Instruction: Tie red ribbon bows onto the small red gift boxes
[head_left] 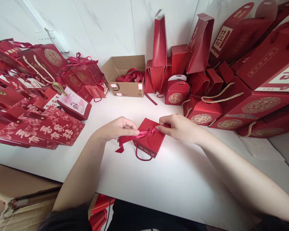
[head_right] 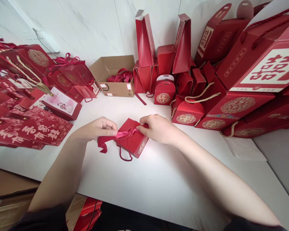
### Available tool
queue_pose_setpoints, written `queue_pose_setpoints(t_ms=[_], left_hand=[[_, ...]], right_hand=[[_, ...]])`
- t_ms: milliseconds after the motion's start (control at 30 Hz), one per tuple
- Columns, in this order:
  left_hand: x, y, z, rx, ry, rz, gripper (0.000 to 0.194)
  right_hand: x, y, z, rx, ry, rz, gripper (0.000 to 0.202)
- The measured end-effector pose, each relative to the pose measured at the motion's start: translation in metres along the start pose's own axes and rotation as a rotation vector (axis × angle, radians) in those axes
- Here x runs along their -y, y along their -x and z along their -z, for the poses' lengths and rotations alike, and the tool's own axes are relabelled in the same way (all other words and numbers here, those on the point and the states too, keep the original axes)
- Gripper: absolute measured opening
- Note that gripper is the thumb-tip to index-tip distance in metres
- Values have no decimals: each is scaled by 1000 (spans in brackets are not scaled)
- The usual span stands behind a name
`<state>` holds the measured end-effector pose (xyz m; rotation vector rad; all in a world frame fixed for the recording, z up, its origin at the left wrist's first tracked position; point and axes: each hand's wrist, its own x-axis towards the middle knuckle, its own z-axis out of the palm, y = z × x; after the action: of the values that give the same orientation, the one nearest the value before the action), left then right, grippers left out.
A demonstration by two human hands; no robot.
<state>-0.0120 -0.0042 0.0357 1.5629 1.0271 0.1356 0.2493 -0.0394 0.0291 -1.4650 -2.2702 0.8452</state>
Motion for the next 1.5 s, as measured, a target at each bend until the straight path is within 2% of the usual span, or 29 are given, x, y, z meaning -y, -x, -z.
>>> queue_pose_setpoints(t_ms=[67, 167, 233, 400, 500, 600, 733, 867, 1033, 1167, 1367, 1500], left_hand=[[-2, 2, -1, 14, -46, 26, 30], [-1, 2, 1, 53, -40, -24, 26], [1, -1, 1, 51, 4, -123, 21], [7, -15, -11, -84, 167, -462, 18], [10, -25, -23, -113, 243, -557, 15], [13, -32, -30, -126, 279, -531, 17], [15, -33, -31, -166, 302, -478, 17], [17, -35, -31, -223, 211, -479, 14], [19, -39, -32, -256, 66, -556, 8], [17, -38, -31, -317, -33, -549, 9], [13, -31, -26, -336, -101, -490, 12], [11, -28, -25, -297, -91, -470, 17]], right_hand=[[0, 0, 0, 1, 3, -2, 38], [0, 0, 1, 3, -4, 6, 39], [0, 1, 1, 5, -9, 9, 39], [0, 0, 1, -1, -4, 7, 36], [-1, 0, 0, -7, 3, 8, 35], [-2, -1, -1, -10, 10, 21, 34], [-3, -1, -1, -10, 10, 20, 35], [-2, -1, -1, -9, 3, 14, 33], [-1, -1, -1, -4, 6, 12, 35], [-2, 0, 3, 4, -23, 21, 37], [-8, 4, 15, 160, -202, 31, 34], [-11, 4, 20, 229, -299, 59, 31]])
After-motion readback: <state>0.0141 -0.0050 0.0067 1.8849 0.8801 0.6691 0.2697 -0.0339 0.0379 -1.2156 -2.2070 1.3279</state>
